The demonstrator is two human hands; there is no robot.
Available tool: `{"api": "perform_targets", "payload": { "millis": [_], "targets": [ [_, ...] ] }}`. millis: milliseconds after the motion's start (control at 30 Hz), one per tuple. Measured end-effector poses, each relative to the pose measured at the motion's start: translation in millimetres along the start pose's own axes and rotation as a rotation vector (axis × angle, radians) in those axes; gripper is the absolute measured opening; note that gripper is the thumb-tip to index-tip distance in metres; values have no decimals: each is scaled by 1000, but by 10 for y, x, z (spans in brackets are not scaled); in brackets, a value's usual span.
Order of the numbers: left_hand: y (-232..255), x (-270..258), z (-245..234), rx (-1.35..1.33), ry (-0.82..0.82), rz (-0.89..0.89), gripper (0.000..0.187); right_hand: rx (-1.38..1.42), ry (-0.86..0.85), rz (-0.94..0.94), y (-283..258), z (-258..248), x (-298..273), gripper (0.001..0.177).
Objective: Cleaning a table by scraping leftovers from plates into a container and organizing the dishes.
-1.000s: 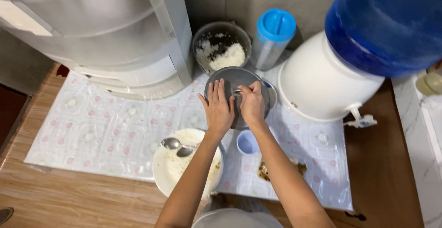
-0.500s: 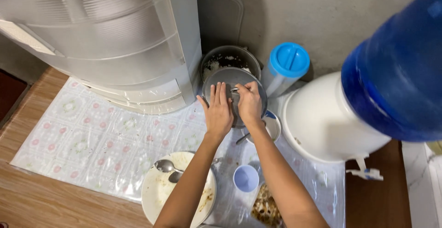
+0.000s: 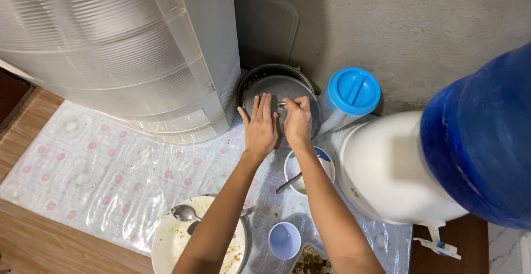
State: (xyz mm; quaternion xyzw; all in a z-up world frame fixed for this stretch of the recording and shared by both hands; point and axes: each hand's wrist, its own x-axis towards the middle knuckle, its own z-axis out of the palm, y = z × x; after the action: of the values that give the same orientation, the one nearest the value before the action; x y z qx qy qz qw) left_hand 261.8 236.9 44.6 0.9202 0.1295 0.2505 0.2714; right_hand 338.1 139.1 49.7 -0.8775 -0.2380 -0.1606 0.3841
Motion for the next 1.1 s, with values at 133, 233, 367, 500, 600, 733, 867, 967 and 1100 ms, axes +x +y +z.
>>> {"api": "perform_targets", "payload": {
  "millis": [133,233,367,500,600,733,867,967,1100],
  "targets": [
    [-69,80,106,8,3,8,52,35,4,-21,46,59,106,23],
    [-84,162,130,-2,0,15,52,12,-17,5,47,99,164,23],
    [-143,238,185,-16,-64,10,53,-33,-29,12,48,186,190,27],
    [-169,257,231,-2,-114,-5,54,-37,-35,33,9,195,170,31],
    [-191,208,285,18,-104,-17,55,-36,-3,4,-74,193,211,34],
    [-195,163,265,34,-81,-25,57,-23,18,10,13,356,227,22],
    [-199,136,207,64,-67,-40,64,53,31,-3,-90,389,239,22],
    [-183,104,175,45,-63,-37,65,70,72,-26,-140,326,186,22],
    [-142,-19,205,48,-56,-24,62,165,107,-22,-257,133,15,27]
  ]
}}
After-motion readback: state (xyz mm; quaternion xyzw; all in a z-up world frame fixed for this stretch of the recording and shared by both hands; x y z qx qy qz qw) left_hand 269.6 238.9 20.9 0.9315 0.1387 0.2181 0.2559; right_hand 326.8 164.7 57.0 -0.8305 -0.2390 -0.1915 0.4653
